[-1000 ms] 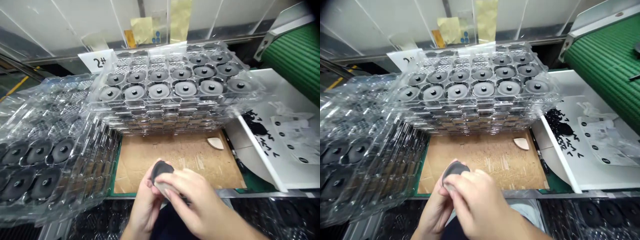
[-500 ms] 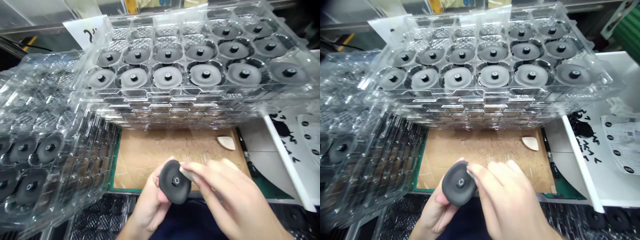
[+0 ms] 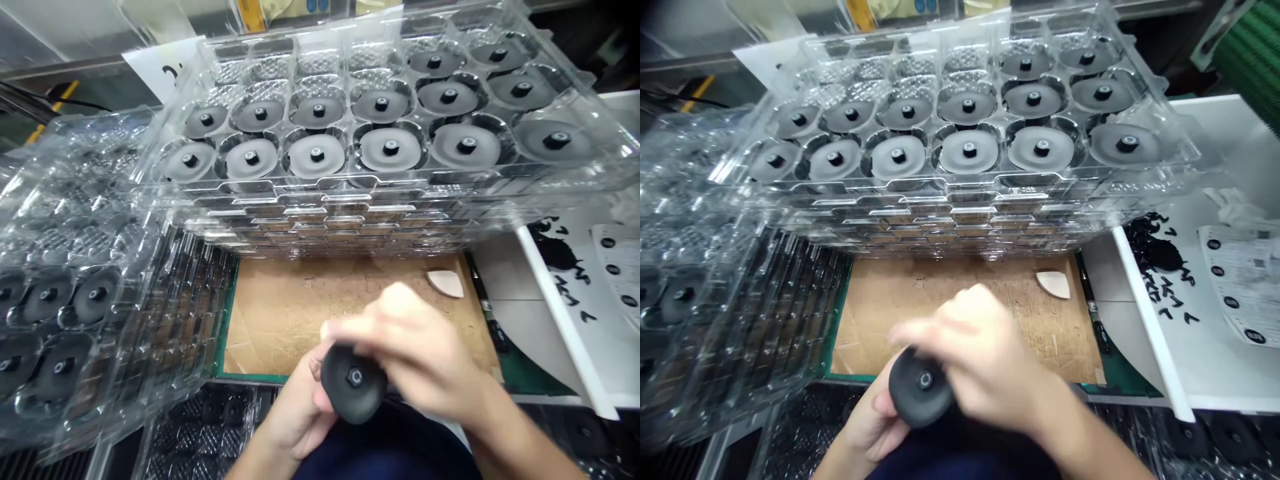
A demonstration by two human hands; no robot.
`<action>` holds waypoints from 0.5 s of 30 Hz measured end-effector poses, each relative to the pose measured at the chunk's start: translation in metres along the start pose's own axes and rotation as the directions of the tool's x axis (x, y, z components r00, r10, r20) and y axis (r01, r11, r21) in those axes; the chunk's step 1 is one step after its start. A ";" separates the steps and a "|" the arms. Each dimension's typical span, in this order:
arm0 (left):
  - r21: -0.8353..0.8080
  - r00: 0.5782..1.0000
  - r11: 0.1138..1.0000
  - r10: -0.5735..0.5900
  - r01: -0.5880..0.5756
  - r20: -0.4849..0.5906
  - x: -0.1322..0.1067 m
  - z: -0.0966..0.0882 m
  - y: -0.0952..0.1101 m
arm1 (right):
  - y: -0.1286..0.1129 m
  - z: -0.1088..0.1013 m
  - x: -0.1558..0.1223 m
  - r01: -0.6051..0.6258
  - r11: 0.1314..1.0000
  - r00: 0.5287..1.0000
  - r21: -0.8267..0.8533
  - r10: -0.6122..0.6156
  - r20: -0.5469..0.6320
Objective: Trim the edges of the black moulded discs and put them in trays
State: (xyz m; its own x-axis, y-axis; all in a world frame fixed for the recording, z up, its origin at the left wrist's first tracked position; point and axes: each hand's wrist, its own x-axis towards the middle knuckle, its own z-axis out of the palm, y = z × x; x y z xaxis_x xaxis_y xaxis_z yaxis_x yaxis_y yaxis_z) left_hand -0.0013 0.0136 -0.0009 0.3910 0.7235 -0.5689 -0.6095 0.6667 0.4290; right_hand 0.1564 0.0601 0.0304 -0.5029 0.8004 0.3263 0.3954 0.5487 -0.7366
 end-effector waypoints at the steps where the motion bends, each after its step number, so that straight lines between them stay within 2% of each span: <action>1: -0.028 0.999 1.000 -0.010 0.011 0.034 -0.001 0.000 0.000 | 0.009 0.001 -0.006 -0.145 0.989 0.987 -0.020 0.143 -0.074; 3: -0.097 0.994 0.995 -0.025 0.036 0.110 -0.002 -0.001 -0.001 | 0.029 0.011 -0.025 -0.416 0.909 0.899 -0.010 0.410 -0.155; 5: -0.145 0.987 0.988 -0.023 0.047 0.161 -0.003 -0.003 -0.001 | 0.046 0.028 -0.050 -0.547 0.837 0.832 0.026 0.547 -0.087; 8: -0.155 0.982 0.987 -0.018 0.048 0.188 -0.002 -0.005 -0.002 | 0.060 0.058 -0.084 -0.563 0.825 0.826 0.046 0.560 0.070; 10: -0.158 0.980 0.986 -0.013 0.045 0.197 0.000 -0.006 -0.003 | 0.062 0.066 -0.093 -0.563 0.824 0.825 0.056 0.557 0.095; 12: -0.163 0.980 0.986 -0.011 0.044 0.198 0.000 -0.006 -0.004 | 0.054 0.058 -0.089 -0.586 0.808 0.810 0.067 0.584 0.051; 13: -0.160 0.981 0.986 -0.018 0.049 0.194 0.000 -0.005 -0.004 | 0.047 0.049 -0.082 -0.590 0.804 0.806 0.076 0.592 -0.011; 15: -0.133 0.986 0.989 -0.035 0.057 0.162 0.000 -0.004 -0.006 | 0.026 0.026 -0.062 -0.530 0.844 0.828 0.087 0.537 -0.164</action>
State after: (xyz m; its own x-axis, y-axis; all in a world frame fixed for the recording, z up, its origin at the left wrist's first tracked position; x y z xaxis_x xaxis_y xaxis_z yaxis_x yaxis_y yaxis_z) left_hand -0.0001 0.0088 -0.0067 0.5190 0.7190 -0.4622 -0.6725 0.6773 0.2984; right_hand 0.1781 0.0179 -0.0243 -0.0782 0.9965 -0.0284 0.5335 0.0178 -0.8456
